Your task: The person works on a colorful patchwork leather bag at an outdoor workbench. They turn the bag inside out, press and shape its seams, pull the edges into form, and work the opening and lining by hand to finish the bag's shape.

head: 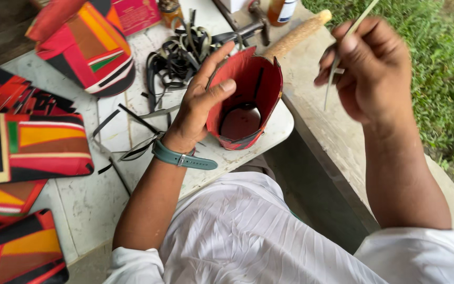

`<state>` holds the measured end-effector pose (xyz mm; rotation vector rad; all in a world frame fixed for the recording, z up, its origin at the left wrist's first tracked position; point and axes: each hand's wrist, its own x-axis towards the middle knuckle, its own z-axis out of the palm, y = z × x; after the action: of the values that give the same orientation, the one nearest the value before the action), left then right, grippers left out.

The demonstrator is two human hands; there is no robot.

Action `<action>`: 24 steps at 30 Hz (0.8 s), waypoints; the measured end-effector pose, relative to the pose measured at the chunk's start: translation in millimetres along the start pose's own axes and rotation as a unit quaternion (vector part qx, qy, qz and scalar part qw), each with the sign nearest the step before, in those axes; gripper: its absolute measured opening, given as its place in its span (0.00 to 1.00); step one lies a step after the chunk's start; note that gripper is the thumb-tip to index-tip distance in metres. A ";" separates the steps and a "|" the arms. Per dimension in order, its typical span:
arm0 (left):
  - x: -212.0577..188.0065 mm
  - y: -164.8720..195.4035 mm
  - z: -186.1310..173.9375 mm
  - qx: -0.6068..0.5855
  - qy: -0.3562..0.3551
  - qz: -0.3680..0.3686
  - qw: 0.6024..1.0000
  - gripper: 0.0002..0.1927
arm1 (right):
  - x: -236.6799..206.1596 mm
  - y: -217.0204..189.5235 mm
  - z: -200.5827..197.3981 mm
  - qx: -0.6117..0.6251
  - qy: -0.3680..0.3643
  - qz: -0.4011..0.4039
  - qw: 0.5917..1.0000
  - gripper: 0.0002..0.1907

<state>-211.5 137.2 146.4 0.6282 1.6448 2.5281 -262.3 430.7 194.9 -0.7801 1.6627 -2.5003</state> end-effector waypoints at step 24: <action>39.0 -27.5 112.3 0.497 0.021 0.183 0.848 0.33 | -58.3 1.9 -41.4 -0.043 0.073 0.007 0.996 0.05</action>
<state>-210.6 256.3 172.8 0.9987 3.0678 1.6404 -229.5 482.7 158.4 -0.6021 1.8251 -2.5481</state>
